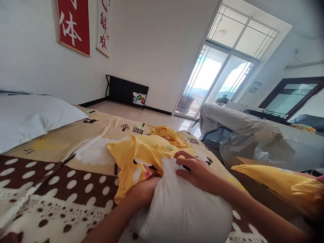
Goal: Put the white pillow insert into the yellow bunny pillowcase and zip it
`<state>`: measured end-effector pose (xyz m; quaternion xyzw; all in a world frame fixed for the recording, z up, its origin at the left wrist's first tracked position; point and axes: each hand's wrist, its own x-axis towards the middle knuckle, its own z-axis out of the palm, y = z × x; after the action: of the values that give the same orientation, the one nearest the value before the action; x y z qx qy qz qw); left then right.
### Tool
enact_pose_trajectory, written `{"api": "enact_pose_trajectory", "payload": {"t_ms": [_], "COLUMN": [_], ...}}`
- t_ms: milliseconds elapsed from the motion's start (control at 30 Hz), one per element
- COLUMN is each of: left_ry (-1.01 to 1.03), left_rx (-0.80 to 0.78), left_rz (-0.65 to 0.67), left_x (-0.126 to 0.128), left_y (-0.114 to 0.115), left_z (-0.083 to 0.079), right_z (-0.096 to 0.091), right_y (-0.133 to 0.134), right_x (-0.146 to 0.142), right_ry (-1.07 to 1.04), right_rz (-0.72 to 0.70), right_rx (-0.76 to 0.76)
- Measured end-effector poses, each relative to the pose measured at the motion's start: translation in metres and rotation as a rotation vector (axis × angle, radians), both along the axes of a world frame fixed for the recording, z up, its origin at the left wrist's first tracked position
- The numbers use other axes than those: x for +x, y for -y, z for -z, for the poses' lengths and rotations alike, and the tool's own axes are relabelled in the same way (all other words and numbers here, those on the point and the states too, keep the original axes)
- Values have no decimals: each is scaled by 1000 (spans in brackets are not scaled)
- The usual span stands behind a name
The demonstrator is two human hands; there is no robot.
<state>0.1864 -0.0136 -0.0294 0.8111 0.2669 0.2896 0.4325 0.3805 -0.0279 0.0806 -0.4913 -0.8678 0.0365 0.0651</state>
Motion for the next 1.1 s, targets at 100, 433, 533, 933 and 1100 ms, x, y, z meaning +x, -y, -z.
{"api": "enact_pose_trajectory", "payload": {"t_ms": [100, 433, 533, 933, 1100], "left_ry": [-116, -312, -459, -717, -681], "left_rx": [164, 546, 679, 754, 740], "left_rz": [124, -211, -304, -357, -424], "left_x": [4, -32, -25, 4, 8], "left_y": [9, -9, -11, 11, 6], "left_z": [-16, -36, -33, -30, -22], "right_z": [4, 19, 22, 21, 22], "right_y": [24, 74, 65, 35, 28], "right_x": [11, 9, 0, -12, -10], "right_ry": [35, 204, 246, 230, 204], "right_rz": [58, 188, 122, 20, 23], "right_rx": [-24, -167, -171, -223, -205]}}
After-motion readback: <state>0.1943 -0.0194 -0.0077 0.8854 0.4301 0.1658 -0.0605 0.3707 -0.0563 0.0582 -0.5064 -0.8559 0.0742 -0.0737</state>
